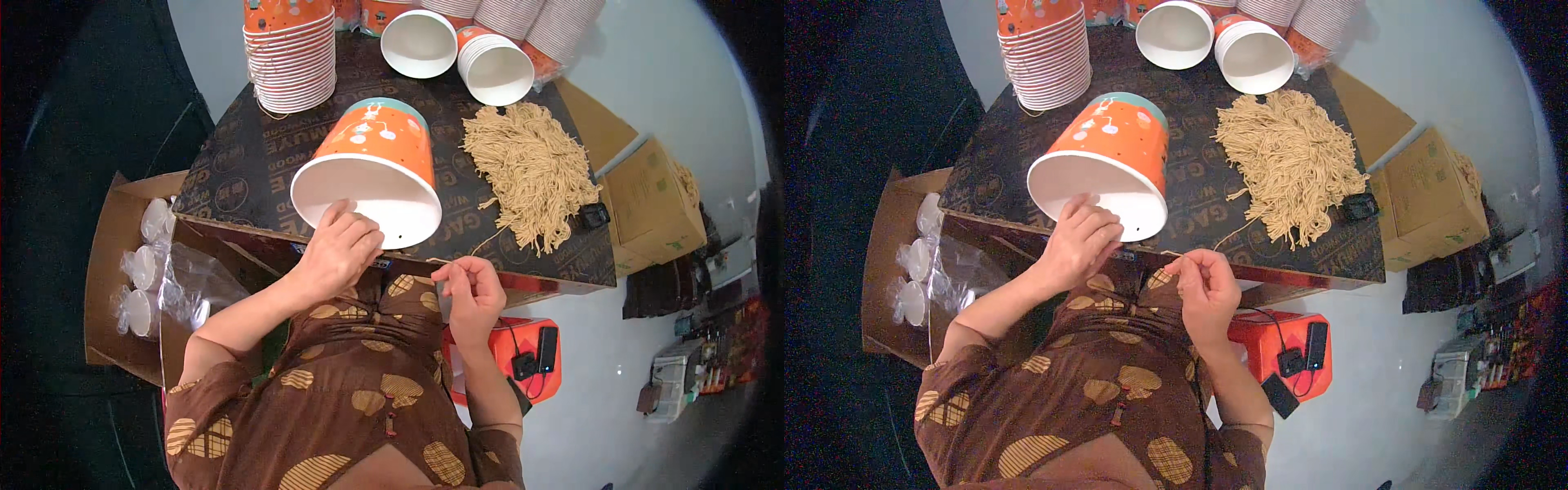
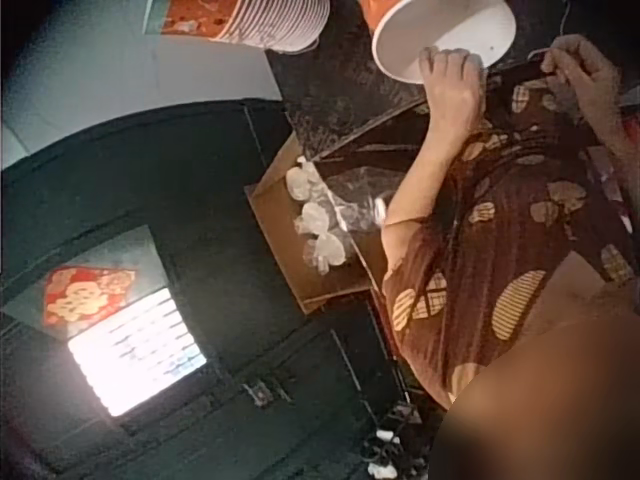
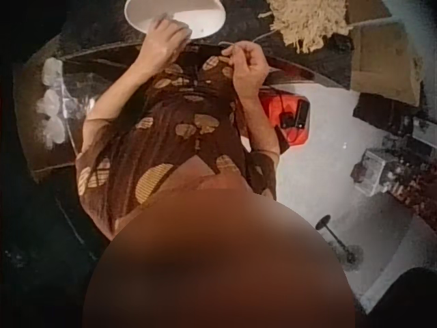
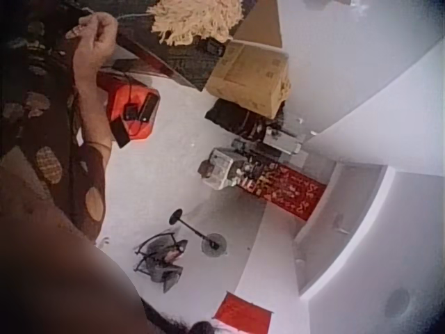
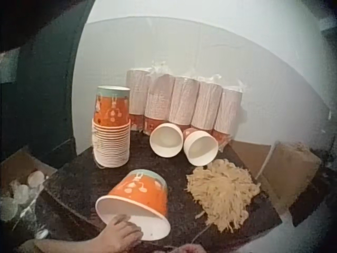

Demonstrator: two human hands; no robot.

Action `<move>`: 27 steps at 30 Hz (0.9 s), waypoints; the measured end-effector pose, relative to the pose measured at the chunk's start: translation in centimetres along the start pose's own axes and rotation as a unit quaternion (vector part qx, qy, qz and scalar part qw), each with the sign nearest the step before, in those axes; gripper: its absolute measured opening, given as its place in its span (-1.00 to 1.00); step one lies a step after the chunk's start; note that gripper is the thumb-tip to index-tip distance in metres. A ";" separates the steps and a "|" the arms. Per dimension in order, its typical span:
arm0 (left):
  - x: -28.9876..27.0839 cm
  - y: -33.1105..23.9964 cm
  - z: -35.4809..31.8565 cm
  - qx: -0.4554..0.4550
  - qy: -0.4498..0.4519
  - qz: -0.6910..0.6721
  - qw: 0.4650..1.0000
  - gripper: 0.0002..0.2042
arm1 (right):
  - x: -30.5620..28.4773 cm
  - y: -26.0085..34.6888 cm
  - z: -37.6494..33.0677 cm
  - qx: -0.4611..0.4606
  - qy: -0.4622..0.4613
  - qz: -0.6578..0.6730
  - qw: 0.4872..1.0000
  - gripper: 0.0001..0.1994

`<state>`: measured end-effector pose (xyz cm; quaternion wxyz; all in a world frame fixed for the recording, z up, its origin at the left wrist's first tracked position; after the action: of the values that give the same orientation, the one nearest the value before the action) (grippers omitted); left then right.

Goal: Attaching string handles to decorative paper buckets.

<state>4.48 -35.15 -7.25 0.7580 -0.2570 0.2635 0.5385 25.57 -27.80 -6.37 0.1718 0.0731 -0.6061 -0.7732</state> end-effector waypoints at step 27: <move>-0.2 -3.5 3.1 -0.137 -0.237 -0.218 0.937 -0.88 | 1.0 2.0 -0.7 -0.136 -0.074 -0.138 0.978 -0.93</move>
<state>8.13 -34.16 -4.50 0.8548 -0.2738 -0.0624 0.4365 25.25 -29.23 -4.49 0.0269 0.0748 -0.4906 -0.8678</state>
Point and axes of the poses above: each hand's wrist, its own z-axis towards the middle knuckle, its own x-axis out of the palm, y = z × x, the point moved 1 cm from there along z, towards the middle knuckle, and after that the axes turned 5 degrees about -y, right-handed, at the moved point
